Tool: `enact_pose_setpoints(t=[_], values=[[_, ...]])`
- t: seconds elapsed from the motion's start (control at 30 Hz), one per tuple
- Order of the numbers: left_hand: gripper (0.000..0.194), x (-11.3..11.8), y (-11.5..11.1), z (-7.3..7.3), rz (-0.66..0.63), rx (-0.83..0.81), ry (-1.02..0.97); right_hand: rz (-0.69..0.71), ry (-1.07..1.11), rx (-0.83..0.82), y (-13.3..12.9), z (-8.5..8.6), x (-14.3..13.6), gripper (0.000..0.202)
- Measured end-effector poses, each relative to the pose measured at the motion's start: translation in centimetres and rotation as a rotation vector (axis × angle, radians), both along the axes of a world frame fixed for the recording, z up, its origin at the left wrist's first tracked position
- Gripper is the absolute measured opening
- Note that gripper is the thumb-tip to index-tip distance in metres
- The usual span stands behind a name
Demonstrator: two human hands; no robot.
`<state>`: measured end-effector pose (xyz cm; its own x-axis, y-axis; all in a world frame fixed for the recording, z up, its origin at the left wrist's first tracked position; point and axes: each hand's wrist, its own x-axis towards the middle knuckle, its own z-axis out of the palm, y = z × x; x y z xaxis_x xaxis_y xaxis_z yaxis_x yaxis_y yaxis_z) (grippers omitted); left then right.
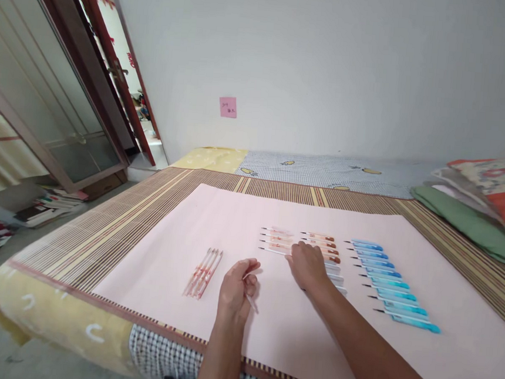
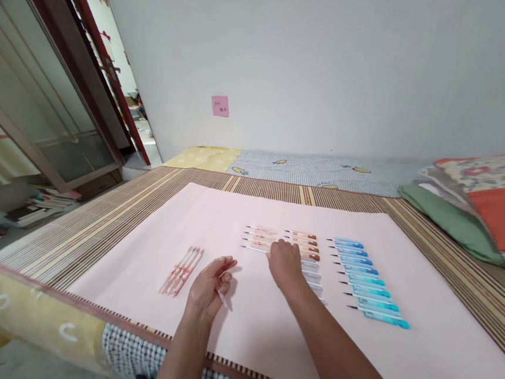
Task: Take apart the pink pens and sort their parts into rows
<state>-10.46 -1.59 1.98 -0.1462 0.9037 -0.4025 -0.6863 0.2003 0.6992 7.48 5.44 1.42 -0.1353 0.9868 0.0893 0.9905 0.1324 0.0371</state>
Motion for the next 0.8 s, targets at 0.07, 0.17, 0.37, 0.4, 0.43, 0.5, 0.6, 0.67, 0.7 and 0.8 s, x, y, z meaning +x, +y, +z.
enact_pose_setpoints(t=[0.07,0.17,0.37,0.4,0.43,0.5,0.6,0.67,0.7,0.8], values=[[0.018,0.0,0.0,-0.1,0.003,0.006,0.001,0.002,-0.001,-0.003,0.0,0.0,0.0,0.028],[0.018,0.1,0.0,-0.1,0.013,0.012,0.01,0.001,-0.001,-0.001,0.1,0.0,-0.1,0.028],[0.014,0.2,-0.1,0.3,0.014,-0.003,0.015,-0.008,0.0,-0.011,0.1,0.2,-0.4,0.029],[0.013,0.2,-0.1,0.4,0.016,-0.007,0.014,-0.009,0.002,-0.015,0.1,0.3,-0.4,0.029],[0.012,0.2,-0.2,0.5,0.018,-0.011,0.011,-0.01,0.004,-0.017,0.1,0.3,-0.4,0.029],[0.011,0.2,-0.2,0.6,0.026,-0.018,0.002,-0.015,0.011,-0.007,0.1,0.5,-0.4,0.028],[0.017,0.2,-0.2,0.8,0.049,-0.025,-0.048,-0.025,0.088,0.022,-0.3,1.3,-0.4,0.023],[0.028,0.0,-0.2,1.0,0.064,-0.009,-0.11,-0.02,0.275,-0.009,-1.1,1.9,-0.7,0.016],[0.035,-0.1,-0.2,1.1,0.07,0.005,-0.14,-0.001,0.417,-0.054,-1.8,2.2,-1.0,0.015],[0.057,-0.4,-0.2,1.5,0.088,0.049,-0.182,0.173,0.895,-0.245,-4.4,2.5,-2.6,0.02]])
